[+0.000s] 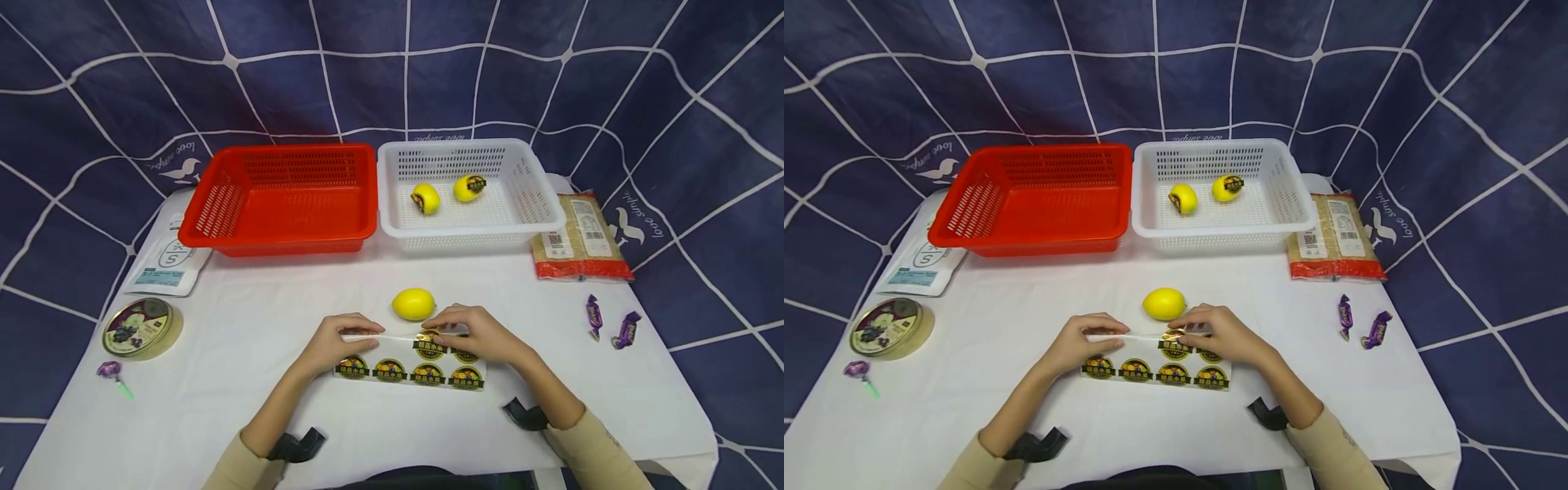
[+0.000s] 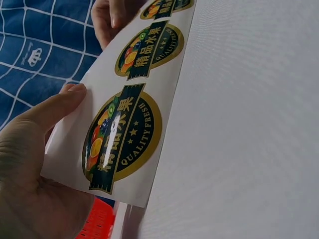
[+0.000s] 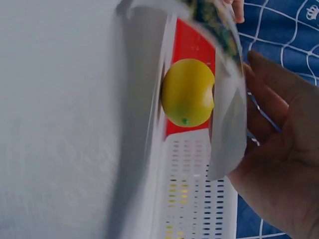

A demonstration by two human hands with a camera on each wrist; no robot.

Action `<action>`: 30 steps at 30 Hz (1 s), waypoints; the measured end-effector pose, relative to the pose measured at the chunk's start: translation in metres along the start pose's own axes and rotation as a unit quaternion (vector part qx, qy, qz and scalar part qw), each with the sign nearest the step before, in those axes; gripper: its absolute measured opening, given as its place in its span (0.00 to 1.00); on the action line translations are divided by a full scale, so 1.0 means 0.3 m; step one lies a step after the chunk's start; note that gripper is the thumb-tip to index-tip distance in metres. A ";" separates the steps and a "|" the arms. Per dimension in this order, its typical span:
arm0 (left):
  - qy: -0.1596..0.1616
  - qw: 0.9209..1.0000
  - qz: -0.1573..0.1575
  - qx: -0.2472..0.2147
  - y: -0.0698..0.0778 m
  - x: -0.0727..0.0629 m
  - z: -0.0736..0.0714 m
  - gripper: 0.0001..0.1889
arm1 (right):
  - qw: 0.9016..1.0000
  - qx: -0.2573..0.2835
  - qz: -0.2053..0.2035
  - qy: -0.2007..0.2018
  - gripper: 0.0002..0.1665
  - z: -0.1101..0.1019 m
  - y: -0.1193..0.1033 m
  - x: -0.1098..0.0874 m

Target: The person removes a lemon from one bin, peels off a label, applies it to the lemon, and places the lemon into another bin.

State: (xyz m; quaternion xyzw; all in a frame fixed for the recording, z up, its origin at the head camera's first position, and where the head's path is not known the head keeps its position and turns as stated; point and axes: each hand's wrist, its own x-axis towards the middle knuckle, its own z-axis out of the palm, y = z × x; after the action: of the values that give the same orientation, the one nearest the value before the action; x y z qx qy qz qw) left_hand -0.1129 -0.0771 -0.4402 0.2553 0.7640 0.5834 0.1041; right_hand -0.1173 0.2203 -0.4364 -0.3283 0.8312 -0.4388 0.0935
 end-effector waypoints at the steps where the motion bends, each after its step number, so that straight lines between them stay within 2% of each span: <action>1: 0.001 1.000 0.001 -0.001 0.002 0.000 0.000 0.11 | 1.000 0.002 -0.003 0.005 0.17 -0.001 -0.001 0.000; 8: -0.004 1.000 0.009 -0.005 0.006 0.002 -0.001 0.10 | 0.999 0.019 -0.008 0.029 0.12 -0.002 0.004 0.007; 11: -0.011 1.000 0.011 0.011 -0.026 0.005 -0.002 0.10 | 0.997 0.074 -0.012 0.028 0.08 -0.012 -0.002 0.009; 14: -0.021 0.998 0.008 0.053 -0.073 0.011 -0.013 0.10 | 0.991 0.129 -0.010 0.045 0.07 -0.040 -0.012 0.009; 17: -0.009 0.994 0.012 0.107 -0.103 0.028 -0.029 0.11 | 0.987 0.134 -0.005 0.091 0.08 -0.079 -0.045 0.013; 21: 0.037 0.985 0.036 0.163 -0.082 0.083 -0.031 0.18 | 0.985 0.100 0.031 0.137 0.06 -0.119 -0.095 0.030; 23: 0.041 0.983 0.041 0.172 -0.068 0.123 -0.015 0.26 | 0.985 0.089 0.050 0.141 0.06 -0.124 -0.101 0.043; 27: 0.008 0.986 0.032 0.165 -0.063 0.197 0.038 0.40 | 0.987 0.082 0.055 0.129 0.06 -0.108 -0.076 0.075; 30: -0.013 0.990 0.022 0.137 -0.089 0.219 0.075 0.44 | 0.988 0.081 0.050 0.124 0.06 -0.080 -0.027 0.098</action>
State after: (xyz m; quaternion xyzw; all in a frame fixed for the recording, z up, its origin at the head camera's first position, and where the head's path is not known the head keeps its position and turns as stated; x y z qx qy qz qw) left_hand -0.1655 -0.0297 -0.4629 0.2914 0.8297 0.4716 0.0653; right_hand -0.1469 0.2148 -0.4117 -0.2209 0.8137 -0.5363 0.0380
